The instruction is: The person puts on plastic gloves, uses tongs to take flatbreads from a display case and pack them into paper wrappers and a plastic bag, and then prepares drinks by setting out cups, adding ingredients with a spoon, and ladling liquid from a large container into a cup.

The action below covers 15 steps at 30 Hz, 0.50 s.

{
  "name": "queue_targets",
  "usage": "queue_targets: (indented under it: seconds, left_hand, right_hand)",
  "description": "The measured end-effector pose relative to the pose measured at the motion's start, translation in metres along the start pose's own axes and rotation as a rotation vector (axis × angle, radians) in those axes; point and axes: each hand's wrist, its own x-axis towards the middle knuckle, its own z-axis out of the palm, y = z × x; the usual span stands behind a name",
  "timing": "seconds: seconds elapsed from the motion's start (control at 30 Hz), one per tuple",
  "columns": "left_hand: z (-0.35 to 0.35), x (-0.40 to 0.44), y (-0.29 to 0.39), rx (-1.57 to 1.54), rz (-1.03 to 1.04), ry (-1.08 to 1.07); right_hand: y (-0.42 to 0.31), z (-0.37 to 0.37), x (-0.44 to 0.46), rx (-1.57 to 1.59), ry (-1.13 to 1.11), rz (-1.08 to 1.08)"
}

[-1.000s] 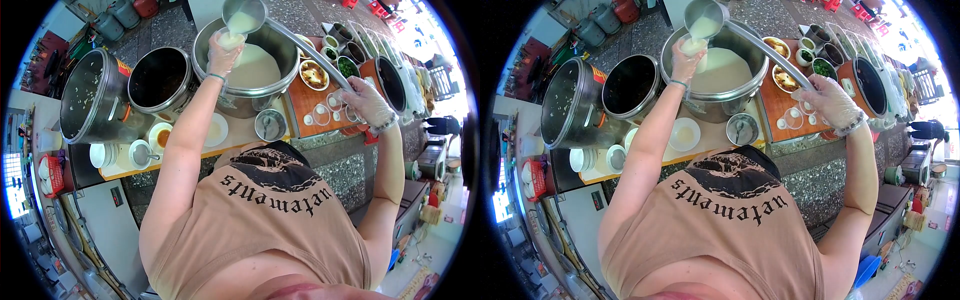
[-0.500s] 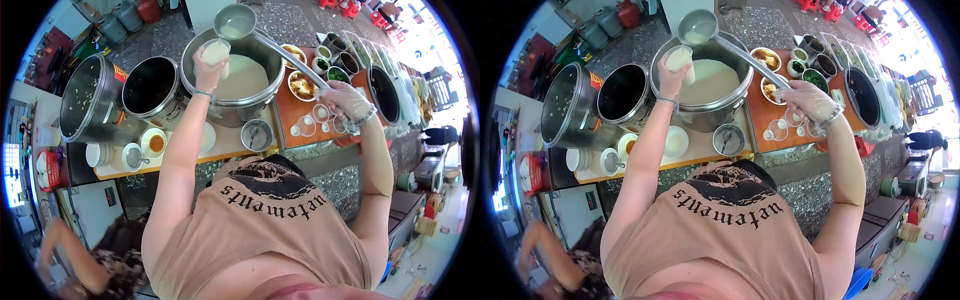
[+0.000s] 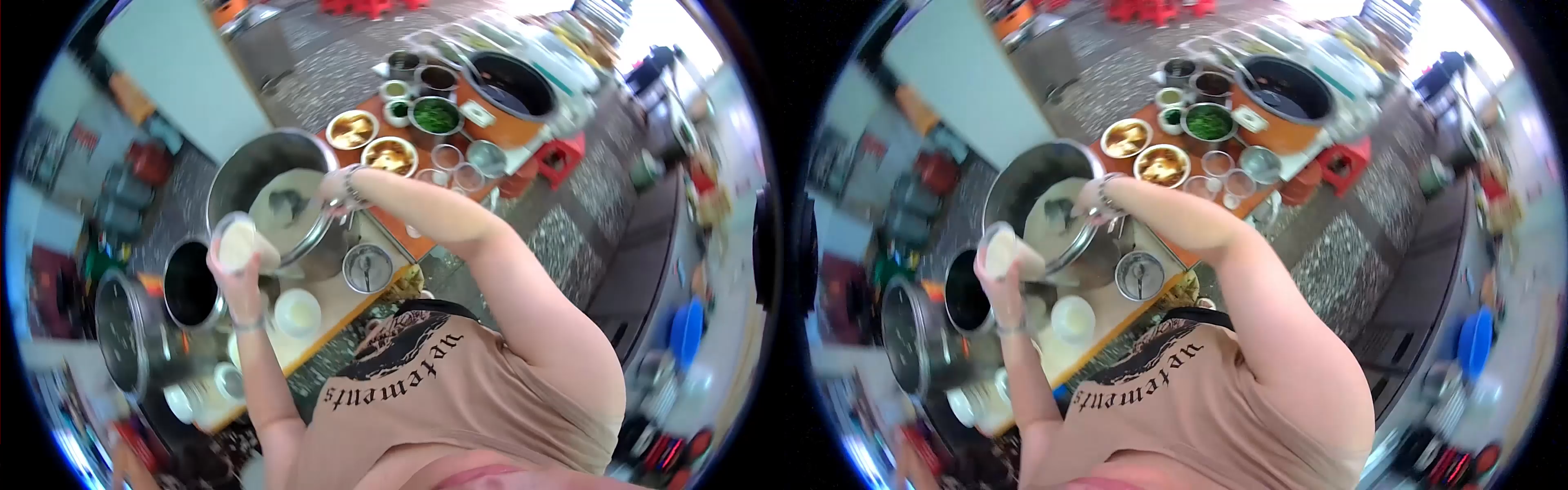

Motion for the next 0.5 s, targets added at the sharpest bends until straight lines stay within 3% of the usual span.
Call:
queue_targets:
  seconds: [0.03, 0.1, 0.23, 0.27, 0.3, 0.37, 0.43, 0.5]
  left_hand:
    - [-0.008, -0.002, 0.002, 0.170, 0.054, -0.052]
    - [-0.008, -0.010, 0.006, 0.077, 0.023, -0.186]
    - [0.001, -0.031, 0.021, -0.100, 0.093, -0.477]
    - [0.008, -0.037, 0.016, -0.109, 0.120, -0.518]
    - [0.016, -0.044, 0.028, -0.200, 0.092, -0.599]
    - [0.033, -0.059, 0.034, -0.156, 0.145, -0.687]
    - [0.054, -0.080, 0.049, -0.224, 0.174, -0.793]
    - [0.072, -0.103, 0.066, -0.276, 0.200, -0.897]
  right_hand:
    - [-0.032, 0.002, -0.030, -0.101, 0.042, -0.148]
    - [-0.050, 0.015, -0.041, 0.616, 0.152, 0.299]
    - [-0.071, 0.026, -0.095, 0.314, 0.208, 0.327]
    - [-0.064, 0.037, -0.107, 0.092, 0.352, 0.185]
    - [-0.067, 0.053, -0.134, 0.082, 0.636, 0.036]
    - [-0.048, 0.090, -0.159, 0.188, 1.080, -0.059]
    - [-0.066, 0.115, -0.220, 0.341, 1.146, -0.115]
    - [-0.057, 0.155, -0.264, 0.197, 1.234, -0.146]
